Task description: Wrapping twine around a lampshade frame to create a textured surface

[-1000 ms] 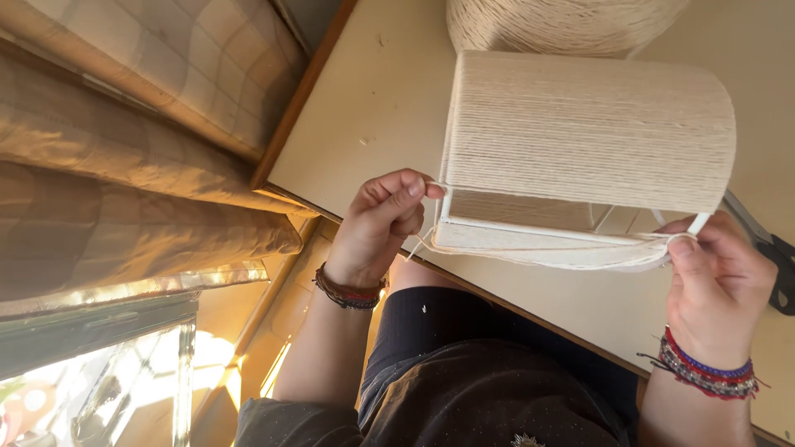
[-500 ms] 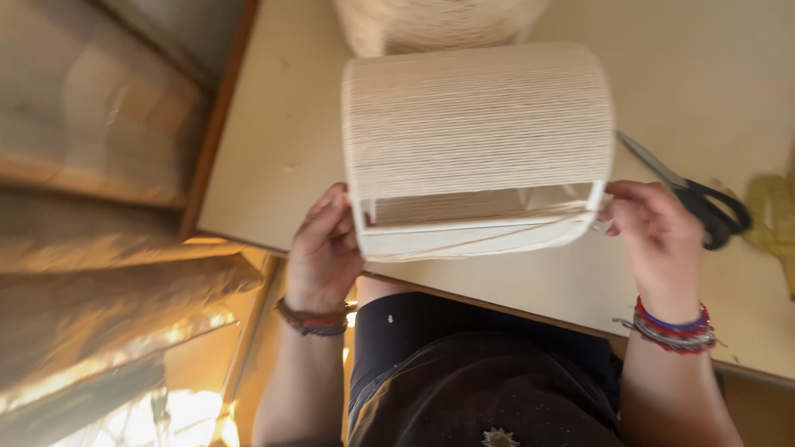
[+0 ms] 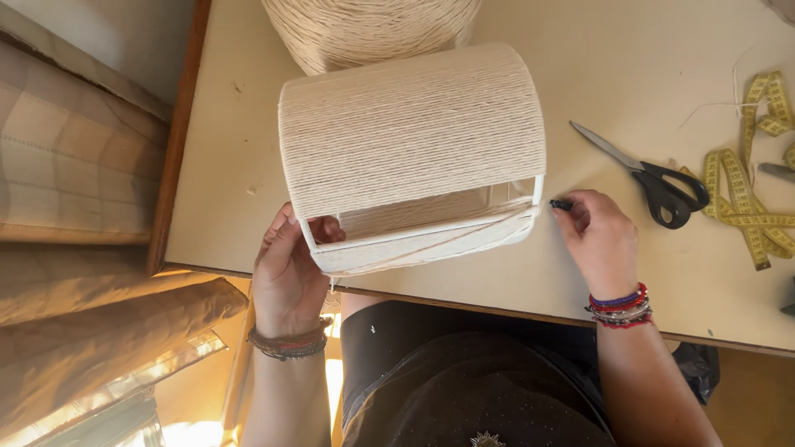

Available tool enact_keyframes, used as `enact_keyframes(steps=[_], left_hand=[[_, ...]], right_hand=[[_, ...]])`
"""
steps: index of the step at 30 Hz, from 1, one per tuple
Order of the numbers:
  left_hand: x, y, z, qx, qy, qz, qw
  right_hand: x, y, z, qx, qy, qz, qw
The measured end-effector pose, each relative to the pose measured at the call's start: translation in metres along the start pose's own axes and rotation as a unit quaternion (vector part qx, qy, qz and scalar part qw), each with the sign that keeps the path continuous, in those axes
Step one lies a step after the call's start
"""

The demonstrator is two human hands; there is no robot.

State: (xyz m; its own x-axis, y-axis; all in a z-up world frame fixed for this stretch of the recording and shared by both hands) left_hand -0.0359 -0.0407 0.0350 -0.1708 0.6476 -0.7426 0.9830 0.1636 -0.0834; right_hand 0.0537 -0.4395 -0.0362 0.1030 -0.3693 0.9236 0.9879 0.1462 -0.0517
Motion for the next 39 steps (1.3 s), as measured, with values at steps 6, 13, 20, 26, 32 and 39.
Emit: enact_keyframes(steps=[6, 13, 20, 26, 32, 39], left_hand=[[0.009, -0.001, 0.006, -0.017, -0.002, -0.01, 1.0], [0.01, -0.001, 0.005, -0.017, 0.015, -0.019, 1.0], [0.008, -0.002, 0.004, -0.024, 0.026, -0.023, 0.999], [-0.002, -0.002, 0.0, -0.012, -0.012, -0.027, 0.999], [-0.001, -0.002, 0.0, -0.016, -0.01, -0.03, 0.999], [-0.006, -0.002, -0.002, -0.013, -0.008, -0.025, 1.0]], right_hand=[[0.003, 0.001, 0.004, 0.038, 0.006, -0.028, 0.999], [-0.011, -0.007, -0.032, 0.014, 0.04, -0.039, 0.998], [0.04, -0.007, 0.028, 0.124, 0.301, -0.032, 0.945], [0.089, -0.002, 0.079, 0.184, 0.487, 0.091, 0.849], [0.116, 0.019, 0.092, 0.167, 0.395, 0.18, 0.885], [0.12, 0.048, 0.094, 0.139, 0.46, 0.274, 0.833]])
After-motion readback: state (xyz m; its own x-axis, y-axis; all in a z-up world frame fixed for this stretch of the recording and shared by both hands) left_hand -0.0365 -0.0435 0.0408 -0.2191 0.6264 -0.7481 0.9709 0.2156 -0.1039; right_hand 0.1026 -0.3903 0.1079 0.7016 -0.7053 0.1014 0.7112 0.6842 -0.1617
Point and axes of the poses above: each hand's wrist, its own y-axis towards the middle knuckle, its own x-axis out of the back of the hand, z = x × y, the point moved 4 cm from there along y, towards the middle knuckle, and after that the axes turned 12 degrees about z, right-handed, at the moved point
